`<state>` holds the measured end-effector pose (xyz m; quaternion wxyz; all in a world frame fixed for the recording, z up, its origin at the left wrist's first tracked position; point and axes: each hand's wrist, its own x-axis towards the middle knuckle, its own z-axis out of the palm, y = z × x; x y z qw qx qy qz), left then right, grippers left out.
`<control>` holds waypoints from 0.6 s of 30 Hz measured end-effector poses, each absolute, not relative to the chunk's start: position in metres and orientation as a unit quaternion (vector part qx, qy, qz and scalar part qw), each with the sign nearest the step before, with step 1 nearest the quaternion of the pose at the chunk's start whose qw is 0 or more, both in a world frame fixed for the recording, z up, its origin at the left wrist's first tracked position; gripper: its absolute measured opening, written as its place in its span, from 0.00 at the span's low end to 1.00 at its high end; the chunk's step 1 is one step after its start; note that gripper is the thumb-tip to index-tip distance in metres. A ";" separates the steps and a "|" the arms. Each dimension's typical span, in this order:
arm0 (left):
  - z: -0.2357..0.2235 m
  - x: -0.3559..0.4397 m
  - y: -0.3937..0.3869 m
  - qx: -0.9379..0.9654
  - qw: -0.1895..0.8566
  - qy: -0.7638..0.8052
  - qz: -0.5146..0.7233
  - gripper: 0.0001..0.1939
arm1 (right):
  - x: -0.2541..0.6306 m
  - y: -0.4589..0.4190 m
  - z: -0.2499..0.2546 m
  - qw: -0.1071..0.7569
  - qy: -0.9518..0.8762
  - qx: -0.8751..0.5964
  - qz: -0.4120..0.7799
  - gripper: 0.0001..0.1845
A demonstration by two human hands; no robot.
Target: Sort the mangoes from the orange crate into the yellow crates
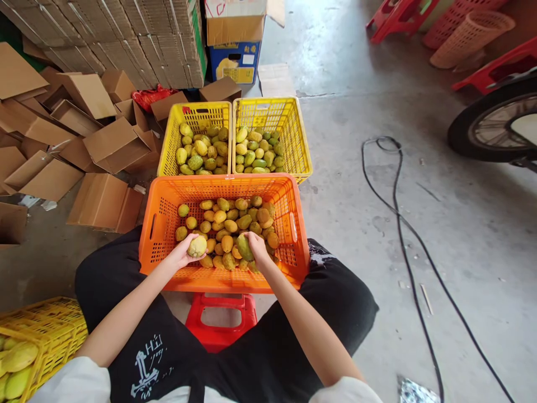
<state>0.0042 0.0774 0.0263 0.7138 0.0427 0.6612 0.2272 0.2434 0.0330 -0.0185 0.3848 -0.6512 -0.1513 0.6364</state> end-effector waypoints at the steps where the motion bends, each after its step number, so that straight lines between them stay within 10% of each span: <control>1: 0.027 0.004 0.077 0.038 0.715 0.660 0.225 0.08 | 0.243 0.033 -0.018 0.382 -0.125 -0.654 0.641 0.15; 18: 0.028 0.003 0.075 0.129 0.706 0.651 0.246 0.13 | 0.239 0.034 -0.002 0.427 -0.109 -0.629 0.640 0.26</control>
